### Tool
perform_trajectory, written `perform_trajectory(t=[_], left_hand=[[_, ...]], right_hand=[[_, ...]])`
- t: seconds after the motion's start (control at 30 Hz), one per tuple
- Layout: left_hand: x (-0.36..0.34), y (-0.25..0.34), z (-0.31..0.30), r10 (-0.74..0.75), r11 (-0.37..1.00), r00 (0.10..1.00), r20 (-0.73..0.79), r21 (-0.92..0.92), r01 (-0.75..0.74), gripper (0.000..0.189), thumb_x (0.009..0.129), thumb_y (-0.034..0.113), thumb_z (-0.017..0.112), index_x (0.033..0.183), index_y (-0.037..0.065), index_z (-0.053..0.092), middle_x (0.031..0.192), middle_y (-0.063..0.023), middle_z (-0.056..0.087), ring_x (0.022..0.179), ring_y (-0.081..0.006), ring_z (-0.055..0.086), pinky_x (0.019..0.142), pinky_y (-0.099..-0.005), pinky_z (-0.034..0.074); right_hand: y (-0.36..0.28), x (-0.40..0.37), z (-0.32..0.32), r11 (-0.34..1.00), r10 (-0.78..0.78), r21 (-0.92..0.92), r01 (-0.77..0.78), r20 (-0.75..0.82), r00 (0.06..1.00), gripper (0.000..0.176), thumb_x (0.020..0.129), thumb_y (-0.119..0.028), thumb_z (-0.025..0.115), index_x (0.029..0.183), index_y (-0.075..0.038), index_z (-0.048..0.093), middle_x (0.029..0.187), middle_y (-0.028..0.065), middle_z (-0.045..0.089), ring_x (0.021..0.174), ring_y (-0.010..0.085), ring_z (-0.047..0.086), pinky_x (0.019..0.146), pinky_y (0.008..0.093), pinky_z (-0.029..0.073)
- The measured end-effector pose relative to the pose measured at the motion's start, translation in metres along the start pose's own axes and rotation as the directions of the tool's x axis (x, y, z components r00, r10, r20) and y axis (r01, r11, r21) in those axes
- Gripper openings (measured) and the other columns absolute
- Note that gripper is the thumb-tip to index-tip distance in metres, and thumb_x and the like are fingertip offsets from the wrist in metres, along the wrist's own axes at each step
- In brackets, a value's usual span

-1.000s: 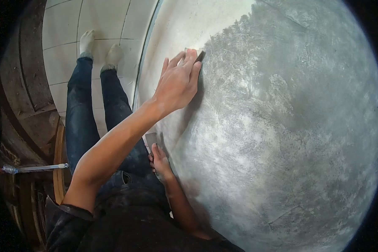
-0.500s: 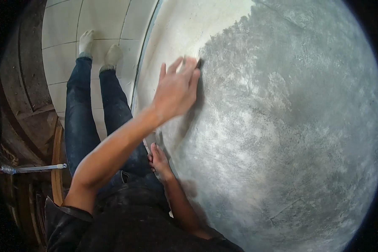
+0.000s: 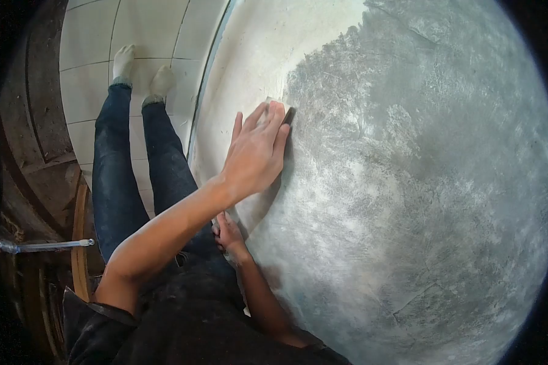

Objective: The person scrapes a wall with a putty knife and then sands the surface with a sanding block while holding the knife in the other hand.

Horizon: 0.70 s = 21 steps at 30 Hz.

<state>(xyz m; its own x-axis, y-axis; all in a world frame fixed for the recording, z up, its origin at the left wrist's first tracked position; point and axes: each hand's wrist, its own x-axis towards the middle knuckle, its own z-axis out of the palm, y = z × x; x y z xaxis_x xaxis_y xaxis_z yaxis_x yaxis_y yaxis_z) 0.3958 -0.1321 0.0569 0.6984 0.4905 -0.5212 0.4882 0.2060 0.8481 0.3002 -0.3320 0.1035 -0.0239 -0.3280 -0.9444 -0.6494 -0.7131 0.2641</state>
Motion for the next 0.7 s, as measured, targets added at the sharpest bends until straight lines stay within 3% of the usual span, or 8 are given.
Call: perform_trajectory(t=[0.2,0.33,0.43,0.53,0.63,0.7], left_hand=[[0.045,-0.022,-0.003,-0.049,0.99,0.999,0.004,0.133,0.048,0.049,0.103,0.029,0.033,0.141,-0.002,0.039,0.144,-0.0206,0.044,0.14,-0.0392,0.032,0.115,-0.058,0.017],[0.031,-0.015,-0.004,-0.076,0.997,0.996,0.035,0.026,0.075,0.051,0.103,0.029,0.031,0.14,-0.006,0.037,0.146,-0.0237,0.04,0.142,-0.0384,0.028,0.116,-0.058,0.012],[0.014,-0.006,0.0,-0.05,0.999,0.998,0.029,-0.005,0.05,0.052,0.103,0.029,0.031,0.141,-0.006,0.037,0.147,-0.0243,0.039,0.142,-0.0389,0.027,0.117,-0.0579,0.011],[0.017,-0.01,0.004,-0.032,0.999,0.999,0.002,-0.017,0.032,0.053,0.103,0.029,0.03,0.142,-0.007,0.035,0.147,-0.0249,0.039,0.143,-0.0402,0.025,0.117,-0.058,0.01],[0.045,-0.017,0.0,-0.087,0.996,0.996,0.036,0.018,0.086,0.054,0.103,0.029,0.028,0.142,-0.007,0.034,0.148,-0.0247,0.038,0.143,-0.0398,0.025,0.117,-0.0577,0.01],[0.042,-0.01,-0.002,-0.108,0.994,0.993,0.049,-0.016,0.109,0.054,0.103,0.03,0.027,0.143,-0.007,0.033,0.149,-0.0246,0.036,0.144,-0.0395,0.023,0.117,-0.0572,0.01]], right_hand=[[-0.002,-0.007,0.003,1.0,-0.009,0.01,0.009,0.009,1.0,0.052,0.099,-0.059,0.038,0.126,-0.017,0.052,0.067,-0.0051,0.041,0.047,0.0061,0.037,0.041,0.0238,0.032],[-0.007,-0.01,0.006,1.0,-0.009,0.027,0.009,-0.013,1.0,0.051,0.099,-0.059,0.038,0.119,-0.016,0.054,0.067,-0.0048,0.041,0.047,0.0061,0.037,0.04,0.0239,0.031],[0.003,0.002,0.001,0.998,-0.011,-0.069,0.009,-0.035,0.999,0.052,0.098,-0.06,0.038,0.118,-0.015,0.056,0.066,-0.0049,0.04,0.046,0.0061,0.036,0.04,0.0239,0.031],[0.007,0.002,-0.001,0.998,-0.048,0.048,0.047,0.004,0.999,0.039,0.099,-0.055,0.044,0.109,-0.018,0.051,0.065,-0.0051,0.041,0.046,0.0055,0.036,0.04,0.0233,0.031],[-0.01,-0.007,0.006,0.997,0.029,0.066,-0.027,-0.023,0.999,0.031,0.101,-0.047,0.043,0.099,-0.017,0.049,0.064,-0.0046,0.04,0.044,0.006,0.037,0.039,0.0238,0.03],[-0.007,-0.007,0.005,0.999,-0.009,0.032,0.009,-0.013,1.0,0.044,0.099,-0.056,0.039,0.111,-0.016,0.053,0.065,-0.0047,0.041,0.045,0.0059,0.036,0.04,0.0235,0.031]])
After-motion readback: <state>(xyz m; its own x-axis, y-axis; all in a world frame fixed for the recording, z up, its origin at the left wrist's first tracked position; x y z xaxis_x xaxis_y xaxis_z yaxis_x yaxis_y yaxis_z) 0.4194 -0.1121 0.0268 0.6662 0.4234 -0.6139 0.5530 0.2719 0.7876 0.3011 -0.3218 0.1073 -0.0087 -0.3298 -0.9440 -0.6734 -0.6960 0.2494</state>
